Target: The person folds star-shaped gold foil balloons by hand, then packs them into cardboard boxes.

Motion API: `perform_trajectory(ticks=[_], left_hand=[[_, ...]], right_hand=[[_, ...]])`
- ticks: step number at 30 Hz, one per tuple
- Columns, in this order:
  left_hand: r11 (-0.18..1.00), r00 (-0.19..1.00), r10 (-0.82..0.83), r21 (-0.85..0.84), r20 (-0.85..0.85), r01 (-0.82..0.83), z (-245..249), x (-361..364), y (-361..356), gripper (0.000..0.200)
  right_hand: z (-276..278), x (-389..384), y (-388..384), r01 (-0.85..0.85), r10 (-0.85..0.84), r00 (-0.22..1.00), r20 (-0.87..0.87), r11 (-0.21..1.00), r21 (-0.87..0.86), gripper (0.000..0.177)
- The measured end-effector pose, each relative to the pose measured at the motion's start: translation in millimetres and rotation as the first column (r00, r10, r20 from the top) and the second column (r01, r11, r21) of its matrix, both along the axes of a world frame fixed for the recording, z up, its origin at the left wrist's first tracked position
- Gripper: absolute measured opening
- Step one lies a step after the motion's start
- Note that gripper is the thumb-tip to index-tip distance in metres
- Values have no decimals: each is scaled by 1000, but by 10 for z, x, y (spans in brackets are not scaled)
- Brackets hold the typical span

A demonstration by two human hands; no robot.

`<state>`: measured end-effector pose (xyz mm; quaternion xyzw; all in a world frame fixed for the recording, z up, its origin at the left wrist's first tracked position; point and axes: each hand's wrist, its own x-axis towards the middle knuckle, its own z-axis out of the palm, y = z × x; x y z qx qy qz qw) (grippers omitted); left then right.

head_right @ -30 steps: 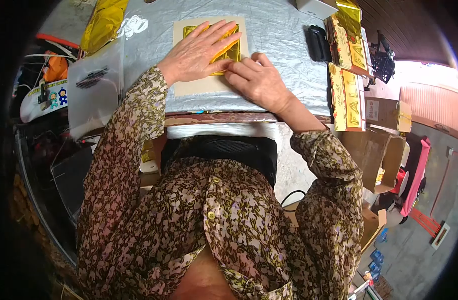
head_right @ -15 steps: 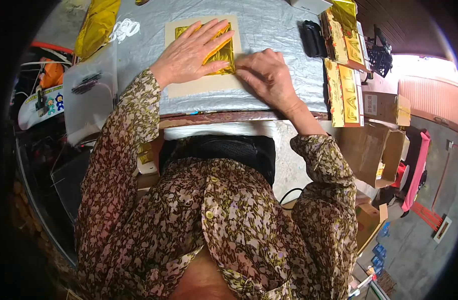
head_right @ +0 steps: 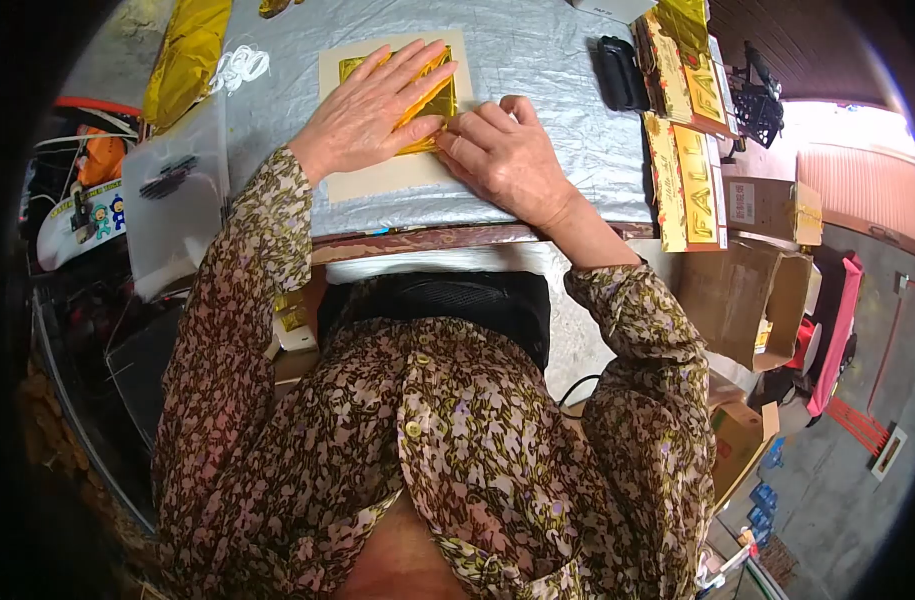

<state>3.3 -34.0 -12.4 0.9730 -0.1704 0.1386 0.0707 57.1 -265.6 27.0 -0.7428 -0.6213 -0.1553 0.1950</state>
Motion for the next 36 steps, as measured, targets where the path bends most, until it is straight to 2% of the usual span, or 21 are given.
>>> perform_trajectory(ticks=[2,3,5,8,12,14,18,21,26,30,32,36], left_hand=[[1000,1000,2,-1,2,-2,-10,-3,10,68],[1000,1000,-1,-5,7,1,-12,-2,8,67],[1000,1000,-7,-22,11,7,-26,-6,5,66],[999,1000,-12,-43,13,12,-6,-7,8,66],[998,1000,-7,-55,16,8,-40,-9,6,67],[998,1000,-9,-64,16,10,-51,0,12,68],[998,1000,-11,-66,8,12,-34,-8,13,68],[999,1000,4,-40,-17,-5,0,-19,4,69],[997,1000,-5,-78,-2,5,-2,-17,15,72],[999,1000,7,-49,-17,-7,3,-23,-6,76],[999,1000,7,-52,-17,-8,-2,-19,-17,78],[999,1000,-17,-39,15,17,17,-25,4,85]], right_hand=[[44,17,31,-29,43,983,177,996,-84,29],[71,33,35,-33,47,983,176,996,-84,29],[113,55,34,-105,162,929,334,978,-182,30],[108,64,73,-150,225,891,394,965,-213,28],[127,86,160,-187,265,891,369,954,-233,20],[117,103,213,-206,259,885,388,963,-173,17],[94,109,238,-218,264,885,382,963,-162,16],[40,99,185,-246,290,907,304,953,-174,18],[-100,153,57,-260,268,954,132,962,-79,28],[-61,153,-48,-252,261,961,91,962,-105,30],[-17,104,-107,-172,170,985,-34,979,-111,32],[53,55,-214,-93,70,988,-137,981,-173,35]])
